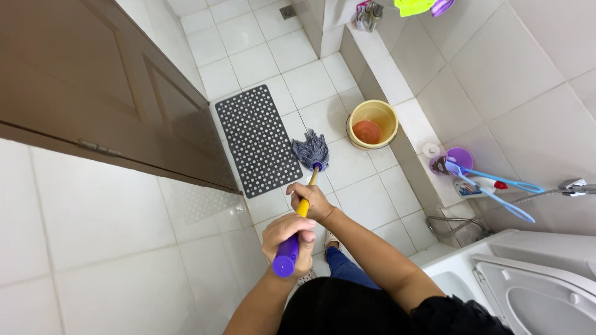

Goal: The person mops the tiled bathroom floor using a yellow-handled mop with a blue head. They move the mop back and forth across the floor, cleaning around the toilet, sink, and a black mat. The person occasionally dips the mop into a yellow bucket filled with water.

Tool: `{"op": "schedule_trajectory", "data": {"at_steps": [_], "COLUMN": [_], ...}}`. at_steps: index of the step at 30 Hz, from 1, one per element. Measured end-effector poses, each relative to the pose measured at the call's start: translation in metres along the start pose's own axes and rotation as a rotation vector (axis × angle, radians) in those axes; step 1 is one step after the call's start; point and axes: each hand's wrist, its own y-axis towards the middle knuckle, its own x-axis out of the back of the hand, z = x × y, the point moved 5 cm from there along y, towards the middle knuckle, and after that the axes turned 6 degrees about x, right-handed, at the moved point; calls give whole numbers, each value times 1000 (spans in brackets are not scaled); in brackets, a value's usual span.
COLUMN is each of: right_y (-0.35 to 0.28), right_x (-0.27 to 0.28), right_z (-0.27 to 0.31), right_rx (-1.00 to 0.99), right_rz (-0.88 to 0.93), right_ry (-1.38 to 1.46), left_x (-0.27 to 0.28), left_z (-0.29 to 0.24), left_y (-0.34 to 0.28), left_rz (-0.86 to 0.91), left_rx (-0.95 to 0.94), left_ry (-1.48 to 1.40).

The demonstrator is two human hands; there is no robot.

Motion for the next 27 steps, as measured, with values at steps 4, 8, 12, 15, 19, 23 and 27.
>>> {"op": "schedule_trajectory", "data": {"at_steps": [4, 8, 12, 15, 19, 23, 27], "right_y": [9, 19, 22, 46, 67, 46, 36], "right_x": [3, 4, 20, 46, 78, 91, 112], "right_z": [-4, -8, -68, -128, -190, -247, -249], "right_rx": [135, 220, 157, 49, -215, -335, -397], "right_rz": [47, 136, 174, 104, 189, 272, 214], "right_ry": [-33, -49, -130, -257, -315, -477, -533], "left_x": [-2, -2, -31, -56, -85, -115, -143], "left_z": [11, 28, 57, 112, 195, 229, 222], "left_y": [-6, -4, -4, 6, 6, -3, 12], "left_rz": [-150, -73, -25, -114, -85, 8, 170], "left_rx": [-95, -75, -39, 64, 274, 227, 265], "left_ry": [27, -230, -216, -52, -67, 112, 85]}}
